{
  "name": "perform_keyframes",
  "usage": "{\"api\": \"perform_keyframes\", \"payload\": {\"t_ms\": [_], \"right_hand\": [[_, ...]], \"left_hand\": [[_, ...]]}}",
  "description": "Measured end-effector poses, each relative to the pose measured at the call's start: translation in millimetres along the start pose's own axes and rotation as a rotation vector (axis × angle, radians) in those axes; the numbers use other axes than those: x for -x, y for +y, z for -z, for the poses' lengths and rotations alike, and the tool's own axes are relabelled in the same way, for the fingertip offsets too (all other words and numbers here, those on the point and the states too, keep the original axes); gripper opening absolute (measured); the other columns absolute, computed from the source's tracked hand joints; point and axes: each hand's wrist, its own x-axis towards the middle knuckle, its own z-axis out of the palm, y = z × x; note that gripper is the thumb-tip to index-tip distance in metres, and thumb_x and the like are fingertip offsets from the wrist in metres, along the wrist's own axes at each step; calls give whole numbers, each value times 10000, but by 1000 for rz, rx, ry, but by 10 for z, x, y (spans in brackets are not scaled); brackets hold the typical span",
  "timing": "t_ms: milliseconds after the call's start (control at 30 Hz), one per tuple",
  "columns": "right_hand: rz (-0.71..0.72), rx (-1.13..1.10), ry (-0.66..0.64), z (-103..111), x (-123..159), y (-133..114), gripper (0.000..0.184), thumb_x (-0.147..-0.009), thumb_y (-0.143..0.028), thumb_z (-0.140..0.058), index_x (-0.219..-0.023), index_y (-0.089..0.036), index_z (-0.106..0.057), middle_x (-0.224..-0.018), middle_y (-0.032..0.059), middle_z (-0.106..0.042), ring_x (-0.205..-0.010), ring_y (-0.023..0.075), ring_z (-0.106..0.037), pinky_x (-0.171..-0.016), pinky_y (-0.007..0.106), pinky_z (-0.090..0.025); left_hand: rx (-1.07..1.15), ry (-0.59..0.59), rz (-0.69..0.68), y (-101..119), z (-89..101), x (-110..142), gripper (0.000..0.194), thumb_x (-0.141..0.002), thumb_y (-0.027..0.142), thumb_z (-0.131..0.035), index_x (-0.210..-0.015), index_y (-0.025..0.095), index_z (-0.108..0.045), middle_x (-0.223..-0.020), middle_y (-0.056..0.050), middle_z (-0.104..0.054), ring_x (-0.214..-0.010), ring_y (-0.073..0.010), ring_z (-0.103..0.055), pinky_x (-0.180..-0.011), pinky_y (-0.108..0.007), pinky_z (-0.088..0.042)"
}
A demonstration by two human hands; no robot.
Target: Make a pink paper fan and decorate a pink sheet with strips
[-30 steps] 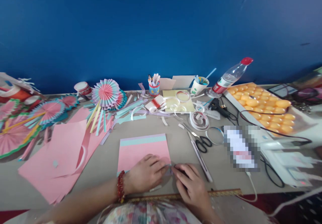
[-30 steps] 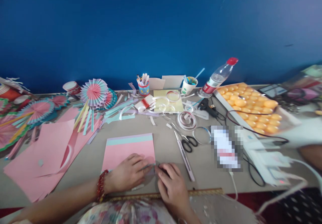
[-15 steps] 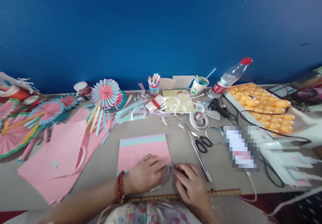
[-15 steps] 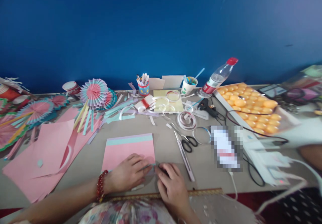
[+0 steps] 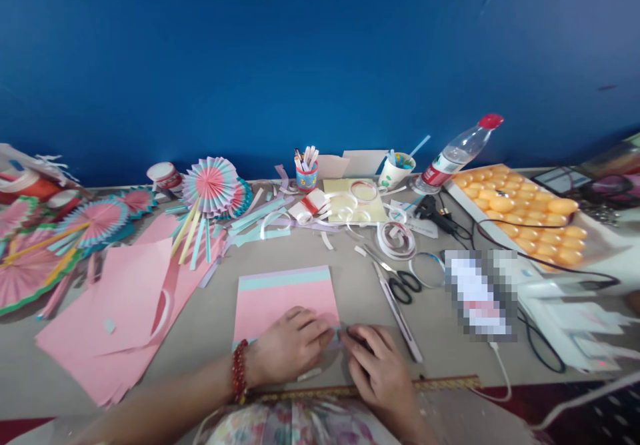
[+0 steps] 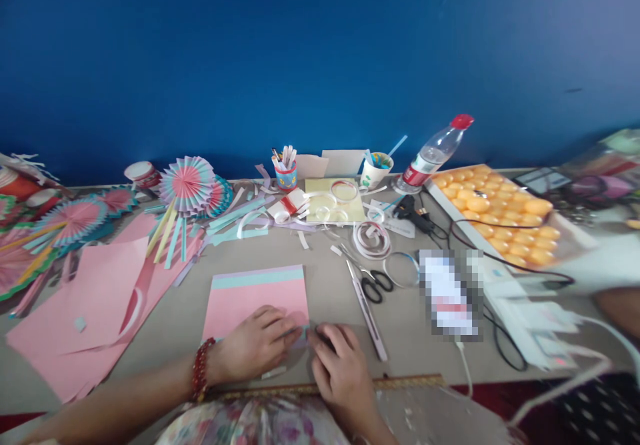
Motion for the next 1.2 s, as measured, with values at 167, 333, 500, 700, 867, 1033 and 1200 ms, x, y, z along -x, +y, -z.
{"api": "perform_keyframes", "payload": {"t_ms": [167, 333, 500, 700, 867, 1033, 1200], "right_hand": [[-7, 37, 4, -24, -4, -16, 404, -855, -107, -445, -1176, -198, -672, -1040, 101, -616, -943, 229, -549, -817, 382, -507], [-27, 84, -33, -53, 16, -22, 399, -854, -107, -432, -1156, -187, -680, -1056, 111, -623, -955, 243, -538, -835, 403, -501], [11, 58, -47, -14, 61, -7, 406, -859, -113, -454, -1198, -205, -657, -1116, 97, -629, -1016, 236, -544, -884, 391, -499], [22, 56, -79, 44, 49, 3, 370, -880, -128, -458, -1183, -198, -659, -1168, 97, -625, -1048, 229, -554, -903, 379, -493], [9, 171, -67, 27, -18, -19, 351, -909, -214, -484, -1223, -184, -638, -1110, 102, -653, -950, 240, -572, -836, 392, -491], [40, 176, -81, 45, 12, -28, 306, -913, -250, -517, -1181, -230, -662, -1111, 94, -663, -945, 243, -586, -818, 405, -479], [84, 74, -54, 131, 38, 16, 257, -912, -215, -519, -1105, -249, -686, -1099, 74, -673, -959, 229, -598, -814, 384, -496]], "left_hand": [[-15, 9, -6, -4, 2, 0, 372, -939, 314, -552, -1275, 155, -545, -1229, -97, -590, -1096, -222, -510, -962, -358, -393], [-27, 10, 9, 7, -8, -5, 336, -947, 279, -538, -1262, 161, -551, -1230, -98, -591, -1100, -209, -510, -950, -342, -406], [-17, 6, -4, 8, -6, -8, 335, -945, 295, -545, -1248, 153, -557, -1183, -91, -602, -1090, -217, -515, -955, -355, -403], [-7, 23, -5, -6, 21, -8, 345, -949, 312, -531, -1251, 146, -554, -1212, -89, -597, -1077, -215, -518, -948, -353, -411], [-23, 16, -25, -8, 30, -10, 345, -956, 290, -518, -1267, 143, -546, -1299, -114, -559, -1109, -216, -521, -958, -354, -417], [66, 6, -29, -44, 49, 6, 257, -934, 217, -511, -1166, 149, -595, -1128, -110, -634, -1023, -195, -567, -926, -343, -461], [155, 29, -55, -82, 69, 50, 226, -919, 225, -465, -1064, 164, -628, -1136, -128, -649, -1033, -206, -593, -923, -352, -493]]}}
